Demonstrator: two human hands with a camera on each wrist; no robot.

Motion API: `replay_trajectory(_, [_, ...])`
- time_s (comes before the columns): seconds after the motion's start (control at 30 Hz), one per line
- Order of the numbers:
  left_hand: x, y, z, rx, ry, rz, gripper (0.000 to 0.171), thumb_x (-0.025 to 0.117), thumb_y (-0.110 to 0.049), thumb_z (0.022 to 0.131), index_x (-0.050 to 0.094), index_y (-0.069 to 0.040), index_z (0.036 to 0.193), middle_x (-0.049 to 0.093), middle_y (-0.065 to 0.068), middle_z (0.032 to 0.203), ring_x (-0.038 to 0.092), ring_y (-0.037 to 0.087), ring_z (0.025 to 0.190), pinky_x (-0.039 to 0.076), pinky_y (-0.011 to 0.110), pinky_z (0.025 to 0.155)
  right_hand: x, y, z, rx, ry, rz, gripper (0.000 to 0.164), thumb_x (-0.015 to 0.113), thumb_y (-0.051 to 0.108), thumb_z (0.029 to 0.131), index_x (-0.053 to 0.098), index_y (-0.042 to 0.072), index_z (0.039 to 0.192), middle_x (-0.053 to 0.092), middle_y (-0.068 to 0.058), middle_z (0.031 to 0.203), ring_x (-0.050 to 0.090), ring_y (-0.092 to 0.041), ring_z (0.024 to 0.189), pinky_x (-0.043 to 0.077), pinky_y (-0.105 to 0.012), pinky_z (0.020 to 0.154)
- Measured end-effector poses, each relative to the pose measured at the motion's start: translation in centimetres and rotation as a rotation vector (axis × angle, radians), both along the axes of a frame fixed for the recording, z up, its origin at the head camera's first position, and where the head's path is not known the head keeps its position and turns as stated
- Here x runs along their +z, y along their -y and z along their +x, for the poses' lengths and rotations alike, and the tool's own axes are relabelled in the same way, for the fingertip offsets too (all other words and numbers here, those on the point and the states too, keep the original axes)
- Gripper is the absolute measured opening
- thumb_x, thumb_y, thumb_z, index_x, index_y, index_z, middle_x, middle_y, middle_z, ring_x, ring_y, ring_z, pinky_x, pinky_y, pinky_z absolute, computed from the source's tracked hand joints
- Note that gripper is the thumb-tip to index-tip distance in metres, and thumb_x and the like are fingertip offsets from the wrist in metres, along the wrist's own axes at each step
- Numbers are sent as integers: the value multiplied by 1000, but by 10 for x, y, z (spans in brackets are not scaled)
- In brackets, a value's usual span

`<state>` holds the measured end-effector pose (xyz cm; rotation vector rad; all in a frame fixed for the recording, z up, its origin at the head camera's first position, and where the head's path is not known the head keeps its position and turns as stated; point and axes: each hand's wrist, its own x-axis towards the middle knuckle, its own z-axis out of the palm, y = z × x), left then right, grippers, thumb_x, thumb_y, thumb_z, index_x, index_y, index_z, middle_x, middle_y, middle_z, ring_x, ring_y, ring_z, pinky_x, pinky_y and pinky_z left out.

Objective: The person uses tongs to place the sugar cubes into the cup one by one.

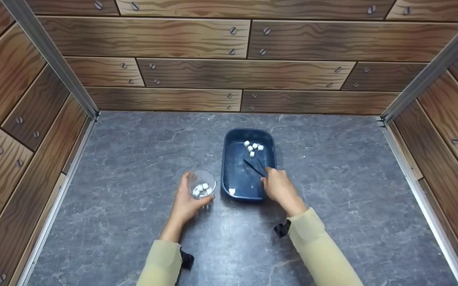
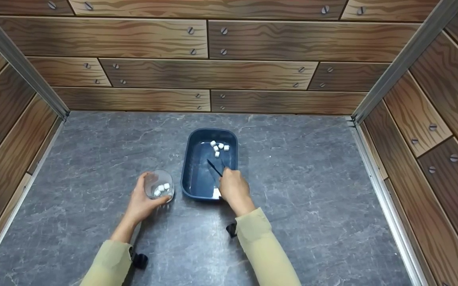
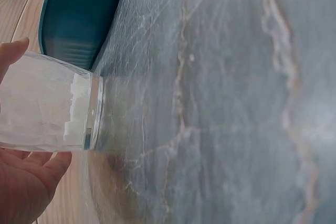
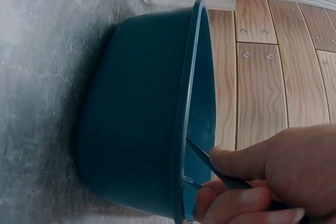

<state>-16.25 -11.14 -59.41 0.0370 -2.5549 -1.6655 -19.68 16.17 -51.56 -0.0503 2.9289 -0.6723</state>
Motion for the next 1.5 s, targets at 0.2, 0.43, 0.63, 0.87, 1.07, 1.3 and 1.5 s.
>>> replay_trajectory(0.2, [-2, 0, -1, -5, -17, 18, 101, 92, -21, 65, 33, 5, 143, 51, 24, 139, 46, 39, 128, 35, 48, 108, -2, 0, -5, -1, 44, 34, 37, 58, 14, 97, 59, -5, 129, 63, -32, 112, 64, -41, 101, 53, -51, 80])
replay_trajectory(0.43, [1, 0, 0, -1, 10, 5, 102, 92, -23, 66, 32, 4, 145, 48, 25, 140, 45, 40, 128, 36, 49, 107, -2, 3, -11, 0, 26, 53, 32, 58, 14, 96, 63, -3, 123, 65, -30, 107, 65, -42, 97, 53, -52, 78])
replay_trajectory(0.63, [4, -1, 1, 1, 26, 6, 103, 92, -25, 66, 32, 3, 145, 48, 26, 140, 46, 40, 127, 38, 51, 105, -3, 5, -20, -12, 35, 59, 25, 58, 14, 96, 65, -3, 114, 66, -29, 101, 66, -39, 92, 54, -50, 73])
replay_trajectory(0.87, [2, 0, 0, 5, 12, -1, 103, 92, -24, 66, 33, 3, 145, 49, 27, 138, 48, 40, 126, 38, 50, 105, -3, 5, -26, 0, -4, 78, 17, 59, 12, 95, 66, -3, 101, 66, -28, 93, 67, -38, 83, 54, -49, 65])
replay_trajectory(1.07, [0, 0, -1, 9, -13, -6, 102, 92, -23, 64, 34, 3, 143, 50, 27, 137, 48, 41, 125, 38, 51, 105, -4, 5, -28, -4, 1, 77, 16, 60, 12, 94, 67, -1, 99, 66, -27, 92, 66, -37, 81, 53, -49, 63])
replay_trajectory(1.3, [0, 0, 0, 11, -21, -8, 102, 93, -23, 63, 35, 3, 143, 50, 27, 136, 49, 41, 124, 37, 51, 106, -5, 4, -29, -11, -10, 76, 17, 60, 10, 93, 69, -2, 102, 67, -28, 95, 67, -38, 83, 54, -50, 64])
replay_trajectory(1.5, [1, 0, 0, 5, -9, 1, 101, 92, -24, 65, 34, 2, 143, 50, 25, 138, 47, 41, 127, 37, 51, 106, -3, 3, -31, -43, 11, 86, 19, 56, 9, 94, 70, 0, 103, 67, -29, 97, 67, -40, 85, 54, -50, 62])
